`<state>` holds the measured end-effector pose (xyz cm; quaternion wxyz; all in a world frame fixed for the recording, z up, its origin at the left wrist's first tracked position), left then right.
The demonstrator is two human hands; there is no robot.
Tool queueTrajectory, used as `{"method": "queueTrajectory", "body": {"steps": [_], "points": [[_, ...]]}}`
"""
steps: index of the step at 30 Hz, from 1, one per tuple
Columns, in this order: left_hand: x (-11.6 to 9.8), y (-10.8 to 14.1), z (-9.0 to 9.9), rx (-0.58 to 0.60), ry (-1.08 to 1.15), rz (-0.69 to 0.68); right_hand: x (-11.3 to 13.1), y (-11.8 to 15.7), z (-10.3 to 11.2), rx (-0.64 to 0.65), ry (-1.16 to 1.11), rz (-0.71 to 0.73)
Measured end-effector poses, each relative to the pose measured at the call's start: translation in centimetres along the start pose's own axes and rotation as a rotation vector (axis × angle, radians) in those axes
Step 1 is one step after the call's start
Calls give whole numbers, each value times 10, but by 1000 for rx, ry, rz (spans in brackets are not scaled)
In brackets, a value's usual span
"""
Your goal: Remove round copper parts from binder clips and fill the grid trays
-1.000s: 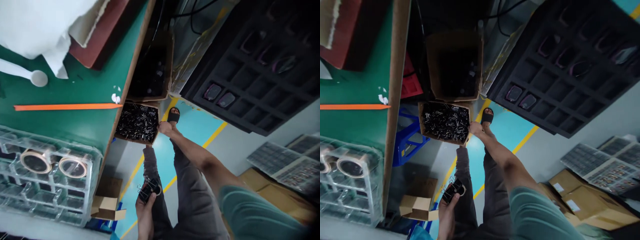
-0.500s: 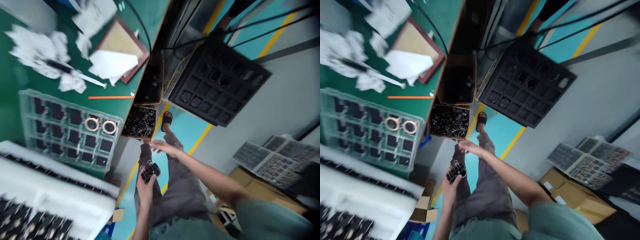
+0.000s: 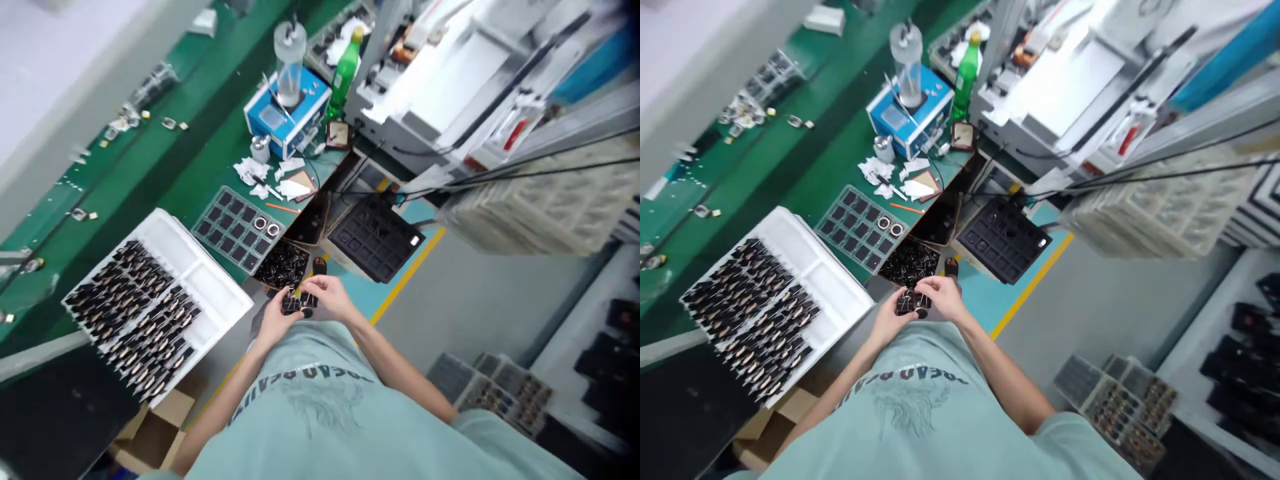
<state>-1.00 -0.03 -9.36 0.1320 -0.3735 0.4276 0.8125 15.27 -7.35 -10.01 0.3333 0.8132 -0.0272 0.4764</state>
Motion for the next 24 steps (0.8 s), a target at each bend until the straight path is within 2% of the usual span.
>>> {"method": "queueTrajectory", "body": {"steps": [3,7,9,11,14,16,17,19,22,24], "points": [[-19,1,3,-27,33,-30,30,-10,0,95,39,21],[-43,0,0,-60,134,-55,60,-21,-16,520,324,0],[-55,-1,-5,-93,203,-60,72,-23,-21,660,453,17],[-65,-1,-12,-100,289,-64,84,-27,-21,695,528,87],[-74,3,-22,-23,418,-26,100,-36,-18,685,559,195],[-68,8,-22,6,497,60,101,-45,-16,635,553,193],[-61,12,-18,-16,546,114,97,-51,-16,609,559,177],[-39,20,-3,-140,666,221,81,-63,-20,580,598,139],[0,27,22,-371,814,339,42,-82,-31,549,700,60],[17,23,32,-430,841,371,21,-92,-35,470,760,56]]}}
Point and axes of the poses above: each hand's wrist, its own y-axis away from the middle knuckle, its own z-axis out of the back of the hand, x = y × z, the point moved 5 cm from there along -y, towards the middle knuckle, and after that the axes turned 11 degrees about -y, right-handed, at the moved point
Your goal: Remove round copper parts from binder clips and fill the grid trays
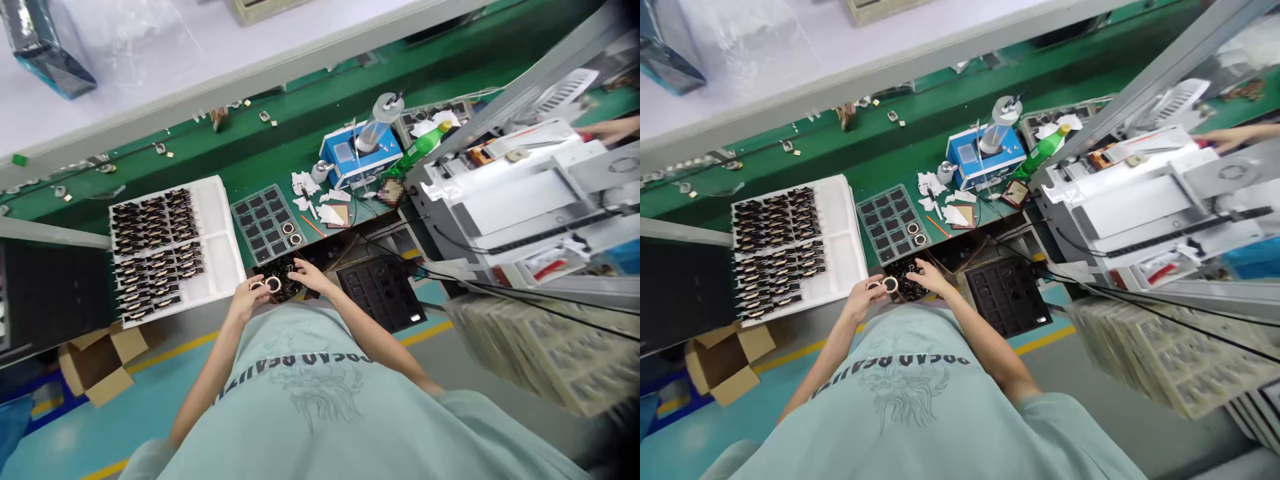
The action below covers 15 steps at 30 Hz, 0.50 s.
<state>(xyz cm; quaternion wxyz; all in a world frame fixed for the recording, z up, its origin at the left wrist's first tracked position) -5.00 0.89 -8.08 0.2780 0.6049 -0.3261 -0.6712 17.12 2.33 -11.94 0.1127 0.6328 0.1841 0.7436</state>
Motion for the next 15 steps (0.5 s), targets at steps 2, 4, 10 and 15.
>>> {"method": "queueTrajectory", "body": {"steps": [2,4,10,15], "points": [[0,-14,-1,7,-28,9,-5,-2,-8,-27,23,46],[-2,-26,-16,57,-79,7,0,6,-13,46,15,178],[-24,-55,-103,325,-156,-85,13,34,26,-100,252,395],[-48,-87,-158,267,-166,-131,10,31,98,-502,308,315]]}}
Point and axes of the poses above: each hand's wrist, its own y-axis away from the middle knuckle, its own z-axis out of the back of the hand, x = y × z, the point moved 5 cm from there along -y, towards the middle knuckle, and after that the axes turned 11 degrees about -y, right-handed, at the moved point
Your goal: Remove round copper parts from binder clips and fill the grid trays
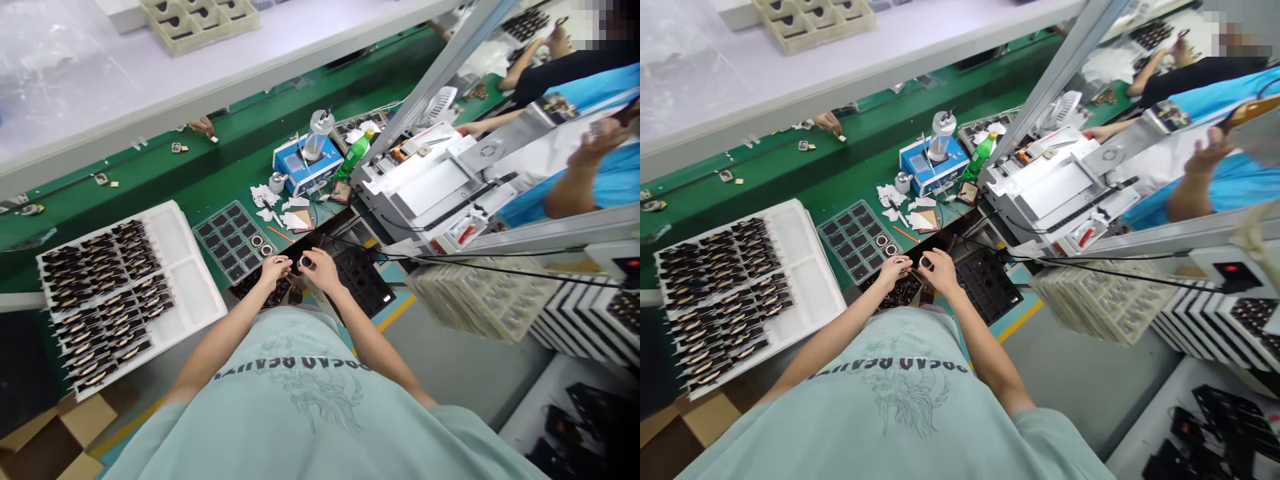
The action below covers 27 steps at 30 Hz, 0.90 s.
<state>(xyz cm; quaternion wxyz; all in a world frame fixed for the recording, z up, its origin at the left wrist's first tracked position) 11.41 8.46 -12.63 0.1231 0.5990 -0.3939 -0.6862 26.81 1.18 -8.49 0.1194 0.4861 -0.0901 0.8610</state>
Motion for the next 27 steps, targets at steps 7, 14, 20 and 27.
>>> {"method": "queueTrajectory", "body": {"steps": [7,14,20,27], "points": [[-8,-51,-42,-79,-26,87,-37,-3,58,-362,-713,-391],[-14,-55,-47,-13,5,123,-54,11,61,-394,-922,-521],[-4,-1,4,25,87,79,-45,-16,24,-169,-621,-489],[38,79,89,-108,342,60,-23,-80,-74,156,-373,-306]]}}
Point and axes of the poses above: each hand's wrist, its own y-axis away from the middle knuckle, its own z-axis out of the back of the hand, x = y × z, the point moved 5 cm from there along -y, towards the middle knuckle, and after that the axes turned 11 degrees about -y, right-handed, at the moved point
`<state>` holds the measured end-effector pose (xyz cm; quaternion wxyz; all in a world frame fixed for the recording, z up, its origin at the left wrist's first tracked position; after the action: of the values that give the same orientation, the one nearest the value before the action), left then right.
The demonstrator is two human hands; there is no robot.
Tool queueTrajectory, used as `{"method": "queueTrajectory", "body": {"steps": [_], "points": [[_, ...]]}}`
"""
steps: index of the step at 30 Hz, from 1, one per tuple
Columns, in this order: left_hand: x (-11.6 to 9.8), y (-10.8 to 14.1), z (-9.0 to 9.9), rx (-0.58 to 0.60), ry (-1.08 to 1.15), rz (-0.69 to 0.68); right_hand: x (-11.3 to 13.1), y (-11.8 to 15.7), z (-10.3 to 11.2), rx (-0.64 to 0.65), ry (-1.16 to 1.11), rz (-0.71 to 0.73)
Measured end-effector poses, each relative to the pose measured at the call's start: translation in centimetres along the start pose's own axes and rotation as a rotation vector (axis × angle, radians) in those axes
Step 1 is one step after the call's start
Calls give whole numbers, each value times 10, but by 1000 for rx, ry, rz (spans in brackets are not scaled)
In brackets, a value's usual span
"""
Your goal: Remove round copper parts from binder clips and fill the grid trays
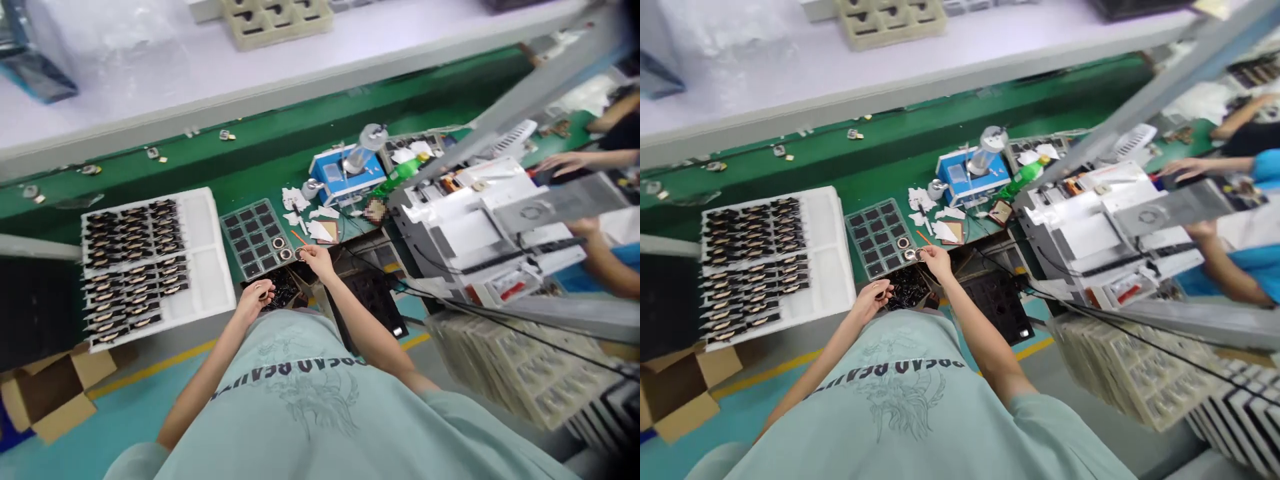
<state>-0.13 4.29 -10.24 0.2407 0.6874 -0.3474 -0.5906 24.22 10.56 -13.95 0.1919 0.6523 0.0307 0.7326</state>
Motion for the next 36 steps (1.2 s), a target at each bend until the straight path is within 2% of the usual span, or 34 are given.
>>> {"method": "queueTrajectory", "body": {"steps": [3,5,9,13,16,22,26,30,33,36], "points": [[3,16,31,-47,126,-27,8,-36,-30,44,304,126],[4,22,47,-88,189,-39,13,-59,-49,87,424,179],[10,27,67,-116,256,-15,19,-97,-84,199,590,273],[18,32,83,-149,263,15,11,-112,-105,310,684,343],[23,37,95,-169,252,22,-2,-108,-108,350,710,362],[23,35,113,-230,253,7,-19,-89,-101,341,707,446],[16,31,113,-220,230,5,-26,-84,-99,304,689,416],[12,32,111,-226,227,-7,-29,-83,-100,213,656,374],[13,33,111,-230,264,-7,-27,-85,-102,152,664,353],[13,31,111,-235,313,-18,-20,-88,-104,153,701,336]]}}
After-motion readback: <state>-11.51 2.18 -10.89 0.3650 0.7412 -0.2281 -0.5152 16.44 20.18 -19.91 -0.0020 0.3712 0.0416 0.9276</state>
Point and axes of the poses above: each hand's wrist, its own y-axis away from the middle knuckle, its own z-axis out of the back of the hand, x = y × z, the point moved 5 cm from there along -y, towards the middle knuckle, and after that the axes turned 11 degrees about -y, right-handed, at the moved point
